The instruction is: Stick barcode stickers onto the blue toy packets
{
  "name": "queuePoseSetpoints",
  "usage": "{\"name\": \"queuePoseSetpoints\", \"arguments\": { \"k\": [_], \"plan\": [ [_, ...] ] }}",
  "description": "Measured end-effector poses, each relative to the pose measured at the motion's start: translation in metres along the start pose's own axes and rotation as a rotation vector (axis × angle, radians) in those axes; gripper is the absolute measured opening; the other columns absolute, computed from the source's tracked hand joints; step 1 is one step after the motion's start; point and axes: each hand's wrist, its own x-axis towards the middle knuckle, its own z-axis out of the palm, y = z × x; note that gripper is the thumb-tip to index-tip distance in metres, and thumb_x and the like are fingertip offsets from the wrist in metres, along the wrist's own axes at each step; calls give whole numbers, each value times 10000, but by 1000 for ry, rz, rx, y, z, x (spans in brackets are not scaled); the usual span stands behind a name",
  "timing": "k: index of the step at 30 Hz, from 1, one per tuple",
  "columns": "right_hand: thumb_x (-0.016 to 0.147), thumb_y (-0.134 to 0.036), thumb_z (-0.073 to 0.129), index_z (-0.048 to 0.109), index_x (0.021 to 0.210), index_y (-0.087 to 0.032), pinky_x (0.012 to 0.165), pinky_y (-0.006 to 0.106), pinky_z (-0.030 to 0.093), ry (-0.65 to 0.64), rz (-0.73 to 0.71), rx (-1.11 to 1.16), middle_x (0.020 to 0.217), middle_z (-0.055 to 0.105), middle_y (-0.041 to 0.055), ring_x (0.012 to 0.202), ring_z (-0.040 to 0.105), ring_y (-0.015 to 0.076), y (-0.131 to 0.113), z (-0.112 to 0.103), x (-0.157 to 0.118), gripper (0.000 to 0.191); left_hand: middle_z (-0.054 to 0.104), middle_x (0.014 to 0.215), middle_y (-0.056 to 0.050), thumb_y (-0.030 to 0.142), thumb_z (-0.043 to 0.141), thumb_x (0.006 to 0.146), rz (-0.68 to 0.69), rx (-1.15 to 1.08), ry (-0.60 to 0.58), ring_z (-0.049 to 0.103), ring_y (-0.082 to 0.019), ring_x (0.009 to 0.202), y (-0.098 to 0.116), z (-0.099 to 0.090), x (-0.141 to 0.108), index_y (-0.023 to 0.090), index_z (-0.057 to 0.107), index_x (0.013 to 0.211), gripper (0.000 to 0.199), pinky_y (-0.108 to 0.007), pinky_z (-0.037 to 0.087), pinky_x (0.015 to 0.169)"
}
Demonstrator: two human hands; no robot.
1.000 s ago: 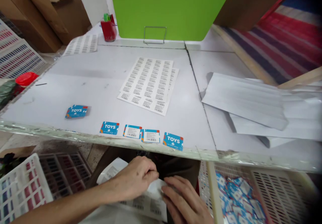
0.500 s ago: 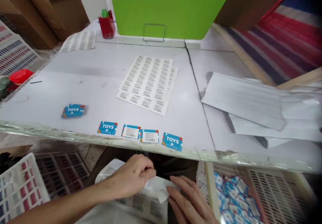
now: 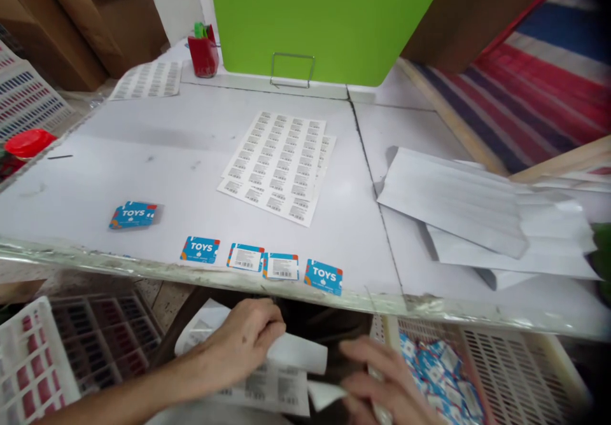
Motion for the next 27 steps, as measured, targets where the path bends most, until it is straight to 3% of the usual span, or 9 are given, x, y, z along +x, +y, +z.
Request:
{"name": "queuePoseSetpoints", "arguments": {
  "k": [5, 10, 18, 27],
  "plan": [
    [838, -321, 511, 594, 784, -204, 719, 290, 506, -102, 303, 25, 992, 600, 74, 876, 604, 179, 36, -8, 46, 153, 558, 835, -37, 75, 360, 834, 306, 226, 101, 500, -158, 755, -5, 21, -3, 173, 512, 743, 202, -254, 423, 688],
    [844, -325, 489, 624, 780, -203, 793, 338, 458, -299, 340, 81, 992, 576, 65, 946, 553, 196, 58, 4, 70, 193, 492, 1202, -86, -18, 367, 788, 499, 358, 244, 426, -231, 1090, -17, 28, -2, 163, 523, 843, 245, -393, 385, 951],
    [841, -311, 486, 613, 706, -205, 764, 356, 438, -382, 326, 126, 912, 569, 51, 893, 525, 198, 60, 7, 76, 213, 493, 1190, -126, -38, 346, 777, 573, 430, 254, 449, -246, 1068, -6, 17, 7, 114, 551, 852, 266, -384, 413, 952],
    [835, -294, 489, 607, 689, -211, 757, 363, 433, -395, 320, 140, 900, 567, 49, 885, 517, 202, 61, 9, 80, 205, 477, 1204, -152, -25, 351, 812, 581, 437, 241, 438, -244, 1075, -9, 18, 12, 80, 559, 863, 238, -362, 399, 967]
  ]
}}
